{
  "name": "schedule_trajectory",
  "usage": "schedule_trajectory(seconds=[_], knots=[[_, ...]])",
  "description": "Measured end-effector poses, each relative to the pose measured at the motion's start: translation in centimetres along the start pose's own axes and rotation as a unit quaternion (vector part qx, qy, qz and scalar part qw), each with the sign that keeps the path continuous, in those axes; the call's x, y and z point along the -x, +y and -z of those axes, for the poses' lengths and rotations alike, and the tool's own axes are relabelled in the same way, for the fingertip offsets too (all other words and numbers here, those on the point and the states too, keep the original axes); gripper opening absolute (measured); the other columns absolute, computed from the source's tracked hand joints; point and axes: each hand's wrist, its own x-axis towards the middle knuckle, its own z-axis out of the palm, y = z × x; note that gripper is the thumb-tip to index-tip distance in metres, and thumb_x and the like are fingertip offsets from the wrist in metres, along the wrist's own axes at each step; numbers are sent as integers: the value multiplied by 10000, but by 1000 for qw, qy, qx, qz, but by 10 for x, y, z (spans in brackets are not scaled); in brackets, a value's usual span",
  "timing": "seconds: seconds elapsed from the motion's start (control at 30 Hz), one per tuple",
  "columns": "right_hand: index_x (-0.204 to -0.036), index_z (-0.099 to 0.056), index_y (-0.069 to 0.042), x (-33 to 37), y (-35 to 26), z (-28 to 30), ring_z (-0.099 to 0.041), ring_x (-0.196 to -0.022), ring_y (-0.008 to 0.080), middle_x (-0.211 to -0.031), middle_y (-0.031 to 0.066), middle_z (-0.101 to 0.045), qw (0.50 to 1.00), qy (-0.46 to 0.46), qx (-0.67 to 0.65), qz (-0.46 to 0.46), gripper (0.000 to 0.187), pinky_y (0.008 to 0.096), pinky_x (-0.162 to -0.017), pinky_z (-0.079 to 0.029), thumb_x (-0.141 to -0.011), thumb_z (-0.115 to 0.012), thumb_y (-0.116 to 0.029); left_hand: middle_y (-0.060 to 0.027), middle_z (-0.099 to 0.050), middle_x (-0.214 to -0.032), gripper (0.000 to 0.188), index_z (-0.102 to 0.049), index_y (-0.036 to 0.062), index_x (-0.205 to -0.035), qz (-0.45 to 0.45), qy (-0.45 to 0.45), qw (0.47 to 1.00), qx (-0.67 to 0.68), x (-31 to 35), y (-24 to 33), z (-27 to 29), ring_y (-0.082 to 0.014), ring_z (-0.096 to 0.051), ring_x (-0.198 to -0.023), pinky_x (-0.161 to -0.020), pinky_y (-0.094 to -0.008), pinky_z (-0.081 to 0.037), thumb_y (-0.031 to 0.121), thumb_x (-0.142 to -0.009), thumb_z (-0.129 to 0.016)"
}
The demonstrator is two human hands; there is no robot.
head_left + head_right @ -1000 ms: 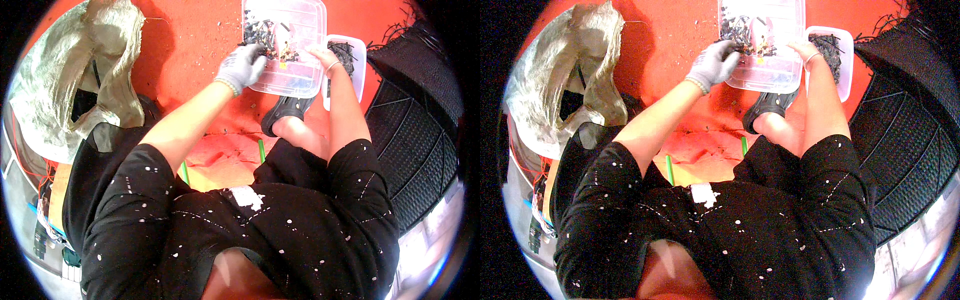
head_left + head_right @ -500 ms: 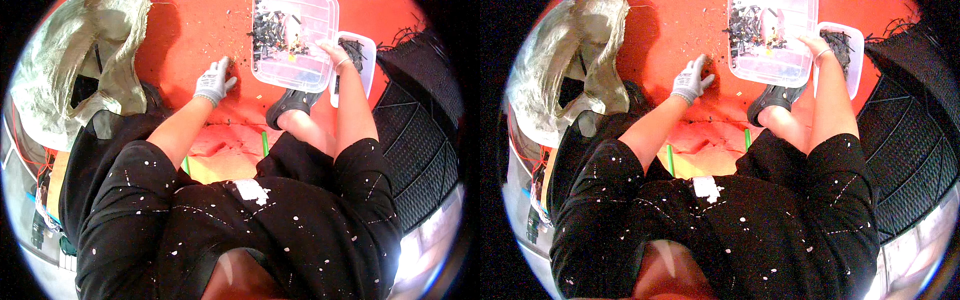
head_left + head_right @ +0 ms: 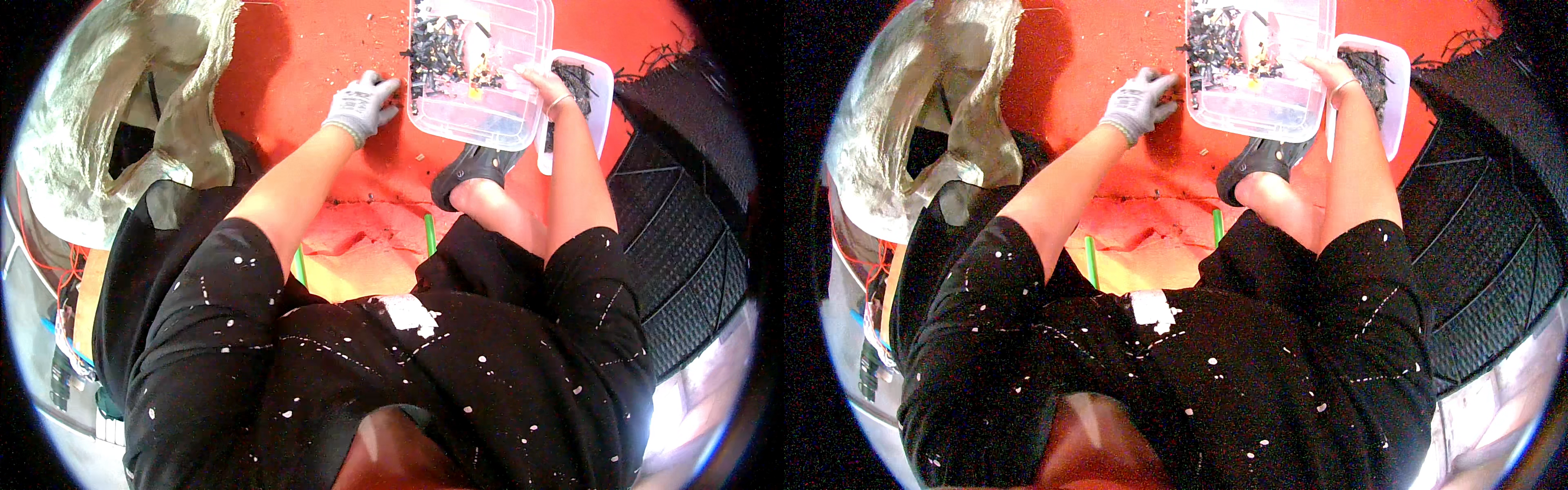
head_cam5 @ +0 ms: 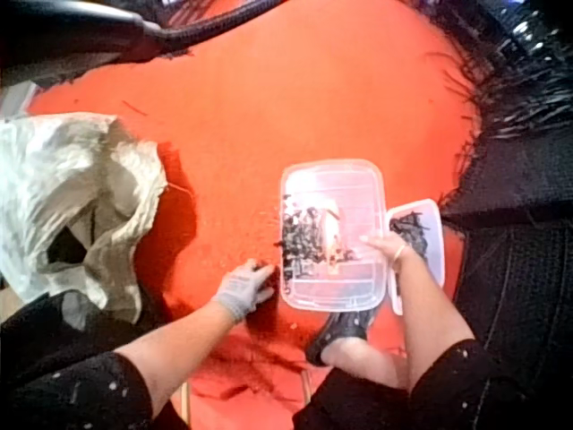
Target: The person sits on a red floor and sorts small black fasteners from a pile into a clear plastic container. They use their gloved hands to scoop the fasteners from the floor and a large white sack, transferring them into the container.
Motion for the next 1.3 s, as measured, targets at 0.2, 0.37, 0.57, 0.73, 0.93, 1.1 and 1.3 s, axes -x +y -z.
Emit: schedule_trajectory(seconds=[0.2,0.37,0.57,0.73,0.93,1.1,1.3], knots=[[-1090,-576,-39,2,-2,-10,-633,-883,211,-993,94,-643,1000,-13,3,1,400,353,-801,-510,-775,-709,-246,-189,-560,-1070,281,-579,137,-1068,71,-130,987,-58,-8,2,-15,-363,-576,-961,-816,-430,-479,249,-811,-572],[-1073,-624,-39,1,-4,-11,-593,-945,185,-1021,66,-641,1000,-14,-5,13,384,335,-828,-469,-755,-724,-230,-211,-633,-908,200,-645,60,-876,91,-136,986,-32,-19,6,-8,-358,-614,-872,-769,-437,-487,217,-824,-532],[-1030,-643,-46,8,5,2,-588,-977,174,-1024,67,-643,999,-41,8,19,300,332,-848,-466,-795,-679,-229,-162,-649,-784,217,-655,52,-820,113,45,977,174,-23,19,36,-311,-633,-777,-706,-399,-495,256,-815,-582],[-1053,-583,-28,18,-17,-38,-637,-883,209,-978,101,-645,994,-91,2,59,323,331,-798,-516,-810,-666,-225,-229,-600,-1008,438,-518,45,-1171,-85,131,976,150,-47,77,53,-345,-594,-951,-836,-398,-469,256,-794,-592],[-1060,-584,-18,48,-50,-65,-641,-866,213,-981,115,-647,988,-110,-57,90,315,340,-765,-526,-822,-649,-214,-164,-616,-987,391,-521,67,-1174,-200,172,964,39,-26,72,175,-306,-628,-855,-751,-374,-502,261,-839,-572],[-1068,-565,-9,66,-65,-119,-640,-840,211,-962,114,-646,980,-105,-113,121,297,341,-754,-537,-824,-640,-160,-145,-595,-948,395,-567,74,-1082,-157,-144,939,-269,94,-24,298,-334,-567,-927,-812,-443,-455,299,-761,-613],[-1034,-570,50,88,-73,-221,-642,-829,265,-961,157,-639,950,-164,-199,175,290,367,-752,-541,-793,-653,-89,-179,-558,-1126,418,-631,13,-965,-8,-190,869,-457,239,-112,368,-346,-324,-1287,-1131,-456,-96,346,-715,-599]])
